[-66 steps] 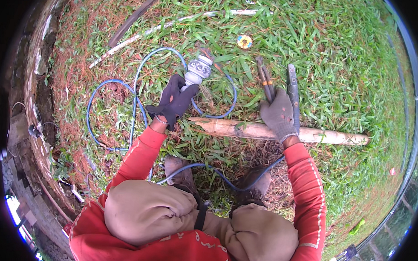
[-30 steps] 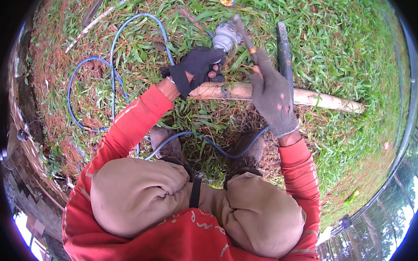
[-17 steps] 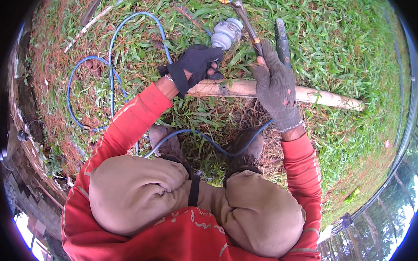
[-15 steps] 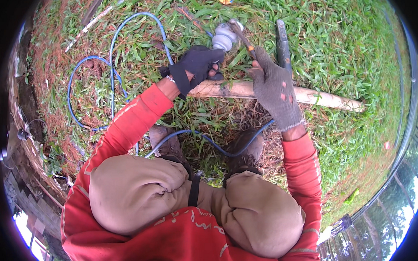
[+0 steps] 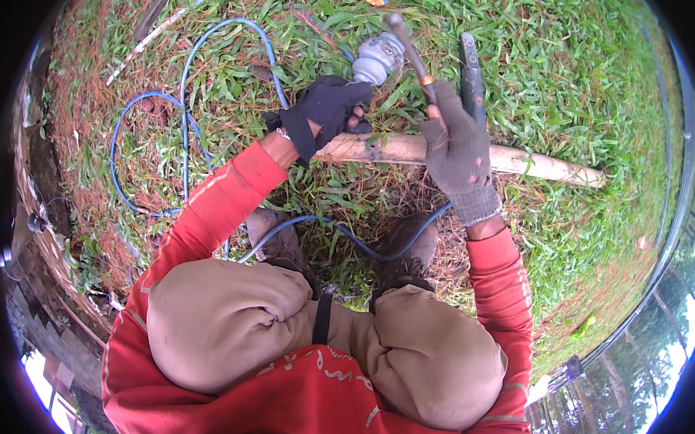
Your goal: The person welds a small metal ornament while sitting on the grass, then moves to a stone surface and uses an angle grinder to smooth its surface.
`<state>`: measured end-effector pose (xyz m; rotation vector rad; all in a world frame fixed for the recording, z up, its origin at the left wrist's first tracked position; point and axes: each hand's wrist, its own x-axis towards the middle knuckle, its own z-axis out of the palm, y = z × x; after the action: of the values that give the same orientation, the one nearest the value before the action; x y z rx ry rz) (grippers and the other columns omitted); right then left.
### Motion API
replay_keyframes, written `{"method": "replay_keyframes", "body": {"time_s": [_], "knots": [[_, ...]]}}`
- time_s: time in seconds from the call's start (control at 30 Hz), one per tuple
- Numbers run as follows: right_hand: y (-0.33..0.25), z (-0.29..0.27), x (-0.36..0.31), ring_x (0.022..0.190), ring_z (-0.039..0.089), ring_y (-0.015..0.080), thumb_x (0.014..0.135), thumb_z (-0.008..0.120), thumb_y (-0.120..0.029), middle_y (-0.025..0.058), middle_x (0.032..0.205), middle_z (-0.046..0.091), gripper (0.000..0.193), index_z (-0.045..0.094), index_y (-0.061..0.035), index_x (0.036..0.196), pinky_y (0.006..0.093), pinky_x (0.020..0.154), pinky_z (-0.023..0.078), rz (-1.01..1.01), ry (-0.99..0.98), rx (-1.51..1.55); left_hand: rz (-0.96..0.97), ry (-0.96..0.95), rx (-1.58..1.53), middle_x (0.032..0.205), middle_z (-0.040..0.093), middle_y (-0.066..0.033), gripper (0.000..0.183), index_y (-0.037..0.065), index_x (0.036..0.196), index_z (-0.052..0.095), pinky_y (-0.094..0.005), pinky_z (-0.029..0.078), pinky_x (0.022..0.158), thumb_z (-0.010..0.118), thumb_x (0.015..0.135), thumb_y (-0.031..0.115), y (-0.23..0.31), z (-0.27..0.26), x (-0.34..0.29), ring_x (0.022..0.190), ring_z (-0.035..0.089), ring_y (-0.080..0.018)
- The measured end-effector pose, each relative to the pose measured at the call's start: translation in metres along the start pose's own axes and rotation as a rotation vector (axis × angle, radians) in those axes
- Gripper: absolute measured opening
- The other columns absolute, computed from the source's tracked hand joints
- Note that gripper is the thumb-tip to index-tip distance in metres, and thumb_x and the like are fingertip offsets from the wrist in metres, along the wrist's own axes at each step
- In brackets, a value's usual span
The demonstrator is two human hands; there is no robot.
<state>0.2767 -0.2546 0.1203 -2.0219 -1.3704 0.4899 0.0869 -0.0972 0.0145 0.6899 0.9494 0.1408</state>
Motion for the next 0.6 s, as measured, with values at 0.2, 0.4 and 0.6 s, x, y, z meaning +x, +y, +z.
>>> {"method": "replay_keyframes", "body": {"time_s": [0.2, 0.4, 0.6], "knots": [[0.005, -0.003, 0.000, 0.119, 0.074, 0.0452, 0.108, 0.065, -0.018, 0.0313, 0.124, 0.077, 0.044, 0.068, -0.0007, 0.148, 0.0477, 0.112, 0.052, 0.104, -0.055, 0.046, 0.017, -0.011, -0.054, 0.084, 0.066, -0.0052, 0.024, -0.001, 0.107, 0.069, -0.0319, 0.057, 0.062, 0.079, 0.104, 0.021, 0.003, 0.001, 0.000, 0.065, 0.061, -0.0150], [0.009, 0.000, -0.004, 0.117, 0.076, 0.0426, 0.106, 0.063, -0.014, 0.0299, 0.129, 0.077, 0.047, 0.065, 0.0045, 0.149, 0.0446, 0.109, 0.055, 0.089, -0.122, 0.066, 0.007, -0.011, -0.067, 0.087, 0.068, -0.0056, 0.024, -0.001, 0.108, 0.070, -0.0324, 0.059, 0.062, 0.080, 0.104, 0.020, 0.000, -0.005, 0.003, 0.069, 0.066, -0.0157], [0.010, -0.006, -0.006, 0.103, 0.079, 0.0358, 0.106, 0.063, -0.013, 0.0272, 0.118, 0.079, 0.047, 0.064, 0.0041, 0.149, 0.0405, 0.093, 0.060, 0.148, -0.144, 0.081, -0.012, -0.006, -0.056, 0.089, 0.069, -0.0061, 0.024, -0.001, 0.110, 0.070, -0.0347, 0.062, 0.065, 0.080, 0.104, 0.020, 0.002, -0.002, 0.001, 0.068, 0.067, -0.0158]]}}
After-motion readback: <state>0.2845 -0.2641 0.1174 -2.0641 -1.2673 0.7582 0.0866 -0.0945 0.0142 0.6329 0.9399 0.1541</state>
